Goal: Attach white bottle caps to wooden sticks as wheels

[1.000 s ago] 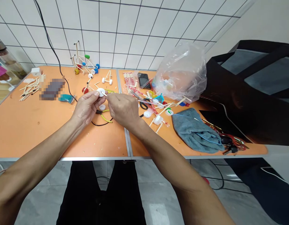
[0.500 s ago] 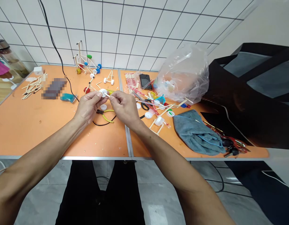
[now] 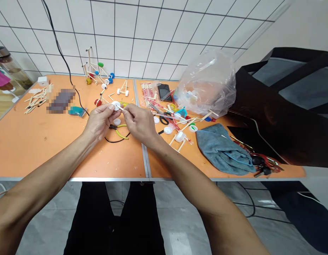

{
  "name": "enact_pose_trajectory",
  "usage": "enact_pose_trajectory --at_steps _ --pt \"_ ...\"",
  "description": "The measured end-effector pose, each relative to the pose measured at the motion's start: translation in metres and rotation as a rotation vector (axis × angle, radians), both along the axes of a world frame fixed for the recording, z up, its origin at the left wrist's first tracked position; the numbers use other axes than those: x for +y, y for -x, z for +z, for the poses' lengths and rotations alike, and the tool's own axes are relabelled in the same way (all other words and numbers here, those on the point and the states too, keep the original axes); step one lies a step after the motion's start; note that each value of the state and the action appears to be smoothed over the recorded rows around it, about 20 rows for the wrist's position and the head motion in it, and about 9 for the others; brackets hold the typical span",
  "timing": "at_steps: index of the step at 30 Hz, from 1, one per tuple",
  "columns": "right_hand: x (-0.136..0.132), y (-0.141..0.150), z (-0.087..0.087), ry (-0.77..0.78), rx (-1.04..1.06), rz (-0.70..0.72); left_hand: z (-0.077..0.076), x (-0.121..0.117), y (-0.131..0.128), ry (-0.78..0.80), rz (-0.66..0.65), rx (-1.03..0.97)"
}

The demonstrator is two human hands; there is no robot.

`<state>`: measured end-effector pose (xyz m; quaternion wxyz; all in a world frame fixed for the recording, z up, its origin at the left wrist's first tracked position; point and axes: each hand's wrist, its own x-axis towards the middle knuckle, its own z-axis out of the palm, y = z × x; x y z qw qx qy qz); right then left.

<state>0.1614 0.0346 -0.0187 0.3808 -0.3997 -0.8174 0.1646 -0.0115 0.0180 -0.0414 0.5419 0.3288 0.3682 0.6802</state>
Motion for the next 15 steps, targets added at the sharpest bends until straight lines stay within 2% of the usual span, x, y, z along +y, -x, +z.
enact_pose_trajectory --at_steps 4,8,11,15 --pt "-0.0013 -0.0046 -0.0019 -0.272 -0.323 -0.017 0.0015 -0.0002 -0.0003 0.006 0.000 -0.002" --pt "0.0005 -0.0052 -0.0025 -0.418 -0.466 -0.015 0.0009 -0.0003 -0.0001 0.009 -0.008 0.023" --pt "0.0000 -0.0042 -0.0013 -0.445 -0.507 -0.013 -0.0018 0.0000 0.0004 -0.028 -0.018 0.040" --pt "-0.0052 -0.0023 0.0036 -0.358 -0.479 -0.039 -0.0047 0.0007 0.0009 -0.102 0.008 0.087"
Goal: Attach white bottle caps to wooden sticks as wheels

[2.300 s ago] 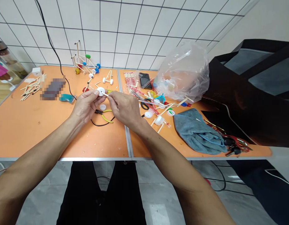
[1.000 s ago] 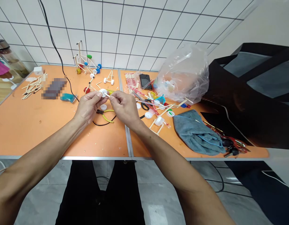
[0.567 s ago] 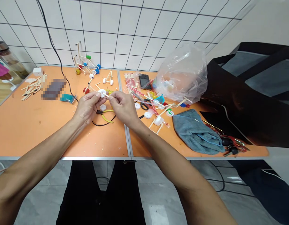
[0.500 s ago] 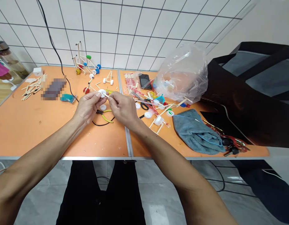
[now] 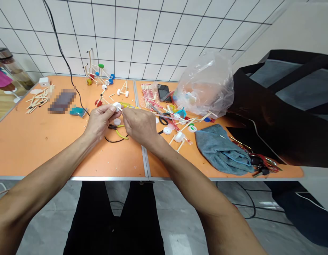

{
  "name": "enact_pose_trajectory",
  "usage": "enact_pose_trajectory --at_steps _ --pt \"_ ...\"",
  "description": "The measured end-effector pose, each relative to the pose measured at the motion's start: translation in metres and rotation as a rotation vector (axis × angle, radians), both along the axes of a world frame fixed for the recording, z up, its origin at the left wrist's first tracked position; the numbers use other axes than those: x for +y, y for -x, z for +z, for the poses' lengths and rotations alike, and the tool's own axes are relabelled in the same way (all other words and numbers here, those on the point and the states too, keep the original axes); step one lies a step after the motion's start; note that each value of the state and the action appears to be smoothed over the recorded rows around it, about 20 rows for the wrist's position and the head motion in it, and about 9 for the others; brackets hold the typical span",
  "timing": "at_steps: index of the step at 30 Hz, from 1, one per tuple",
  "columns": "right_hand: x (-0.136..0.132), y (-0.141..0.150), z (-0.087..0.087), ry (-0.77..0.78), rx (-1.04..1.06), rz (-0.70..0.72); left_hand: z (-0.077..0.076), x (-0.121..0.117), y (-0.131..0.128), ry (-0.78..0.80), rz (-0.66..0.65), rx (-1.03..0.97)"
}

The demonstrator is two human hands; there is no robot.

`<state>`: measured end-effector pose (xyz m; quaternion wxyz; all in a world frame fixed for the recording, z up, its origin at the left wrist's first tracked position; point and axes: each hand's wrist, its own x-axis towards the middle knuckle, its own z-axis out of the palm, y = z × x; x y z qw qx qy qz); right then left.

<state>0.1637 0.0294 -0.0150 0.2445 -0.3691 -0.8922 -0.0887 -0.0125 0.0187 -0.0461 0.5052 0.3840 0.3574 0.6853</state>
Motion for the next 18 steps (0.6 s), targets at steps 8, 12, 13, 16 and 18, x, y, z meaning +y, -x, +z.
enact_pose_trajectory --at_steps 8,12,13,16,18 --pt "-0.008 0.004 0.008 0.226 0.172 -0.072 0.000 -0.001 -0.003 -0.054 0.117 0.146" --pt "-0.009 0.007 0.011 0.363 0.358 -0.051 0.002 -0.005 -0.006 -0.090 0.166 0.192" --pt "-0.009 0.008 0.012 0.397 0.407 -0.048 0.002 -0.005 -0.006 -0.095 0.173 0.196" --pt "-0.009 0.011 0.014 0.510 0.550 -0.036 0.002 -0.006 -0.007 -0.105 0.188 0.208" --pt "-0.007 0.014 0.015 0.596 0.647 -0.018 0.002 -0.006 -0.007 -0.108 0.197 0.220"
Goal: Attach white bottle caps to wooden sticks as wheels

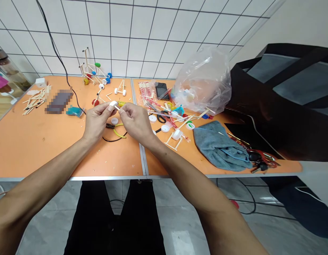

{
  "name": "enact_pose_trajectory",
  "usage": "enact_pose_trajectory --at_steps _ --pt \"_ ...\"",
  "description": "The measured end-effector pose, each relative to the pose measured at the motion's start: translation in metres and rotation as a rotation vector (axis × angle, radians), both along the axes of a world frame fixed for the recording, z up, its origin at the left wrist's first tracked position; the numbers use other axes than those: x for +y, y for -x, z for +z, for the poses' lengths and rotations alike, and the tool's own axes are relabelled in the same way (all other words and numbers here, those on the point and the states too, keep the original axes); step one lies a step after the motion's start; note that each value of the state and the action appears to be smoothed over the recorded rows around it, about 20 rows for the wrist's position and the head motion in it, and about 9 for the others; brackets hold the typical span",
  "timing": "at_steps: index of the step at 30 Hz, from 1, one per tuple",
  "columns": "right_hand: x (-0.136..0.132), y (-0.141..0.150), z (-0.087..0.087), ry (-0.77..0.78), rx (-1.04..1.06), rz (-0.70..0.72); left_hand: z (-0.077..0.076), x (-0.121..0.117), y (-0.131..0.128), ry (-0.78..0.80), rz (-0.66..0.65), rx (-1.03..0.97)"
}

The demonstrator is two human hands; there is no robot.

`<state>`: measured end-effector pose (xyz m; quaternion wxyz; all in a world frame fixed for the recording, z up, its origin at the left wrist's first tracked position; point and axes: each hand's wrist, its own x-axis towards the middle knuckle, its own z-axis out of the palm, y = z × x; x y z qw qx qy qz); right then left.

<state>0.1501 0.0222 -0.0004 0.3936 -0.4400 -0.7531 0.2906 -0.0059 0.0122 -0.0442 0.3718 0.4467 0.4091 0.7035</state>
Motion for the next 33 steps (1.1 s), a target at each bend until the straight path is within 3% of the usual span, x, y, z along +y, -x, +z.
enact_pose_trajectory --at_steps 13,20,33 --pt "0.009 0.001 -0.010 0.463 0.487 0.165 0.012 -0.011 -0.002 0.045 0.010 0.074" --pt "0.008 0.005 -0.011 0.390 0.454 0.137 0.014 -0.009 -0.002 0.052 0.009 0.041" --pt "0.011 0.007 -0.018 0.368 0.438 0.121 -0.002 -0.005 -0.008 0.077 0.057 0.077"
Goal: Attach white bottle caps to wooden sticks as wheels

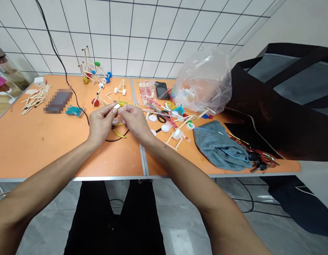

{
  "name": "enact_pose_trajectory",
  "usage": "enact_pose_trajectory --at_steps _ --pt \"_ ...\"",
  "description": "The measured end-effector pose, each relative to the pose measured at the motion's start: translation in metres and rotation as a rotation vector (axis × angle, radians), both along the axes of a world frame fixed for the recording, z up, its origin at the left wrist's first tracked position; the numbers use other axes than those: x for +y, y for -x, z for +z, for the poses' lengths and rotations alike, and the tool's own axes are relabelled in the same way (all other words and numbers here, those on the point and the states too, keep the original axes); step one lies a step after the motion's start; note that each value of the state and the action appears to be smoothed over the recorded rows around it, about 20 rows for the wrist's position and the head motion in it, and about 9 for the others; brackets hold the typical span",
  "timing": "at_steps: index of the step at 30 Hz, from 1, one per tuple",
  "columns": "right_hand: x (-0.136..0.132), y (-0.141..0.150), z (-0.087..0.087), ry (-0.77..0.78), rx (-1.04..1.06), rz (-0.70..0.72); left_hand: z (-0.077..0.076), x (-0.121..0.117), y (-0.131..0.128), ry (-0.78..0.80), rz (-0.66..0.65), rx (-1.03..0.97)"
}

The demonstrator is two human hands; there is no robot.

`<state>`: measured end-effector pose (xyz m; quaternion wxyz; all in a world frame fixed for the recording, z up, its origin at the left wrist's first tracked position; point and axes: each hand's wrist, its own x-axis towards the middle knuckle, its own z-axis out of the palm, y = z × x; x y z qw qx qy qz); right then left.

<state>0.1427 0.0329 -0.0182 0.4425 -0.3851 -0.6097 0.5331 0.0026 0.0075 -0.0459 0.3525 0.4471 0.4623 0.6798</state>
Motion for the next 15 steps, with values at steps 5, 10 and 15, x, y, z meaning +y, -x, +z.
enact_pose_trajectory --at_steps 5,10,15 --pt "0.000 -0.002 0.004 0.003 -0.024 0.060 0.004 0.005 0.009 0.041 -0.087 -0.116" --pt "0.011 -0.019 0.008 -0.067 -0.046 0.039 0.013 0.007 0.019 0.137 -0.239 -0.283" --pt "0.024 -0.025 0.002 -0.148 -0.065 0.017 0.020 0.005 0.021 0.238 -0.385 -0.385"
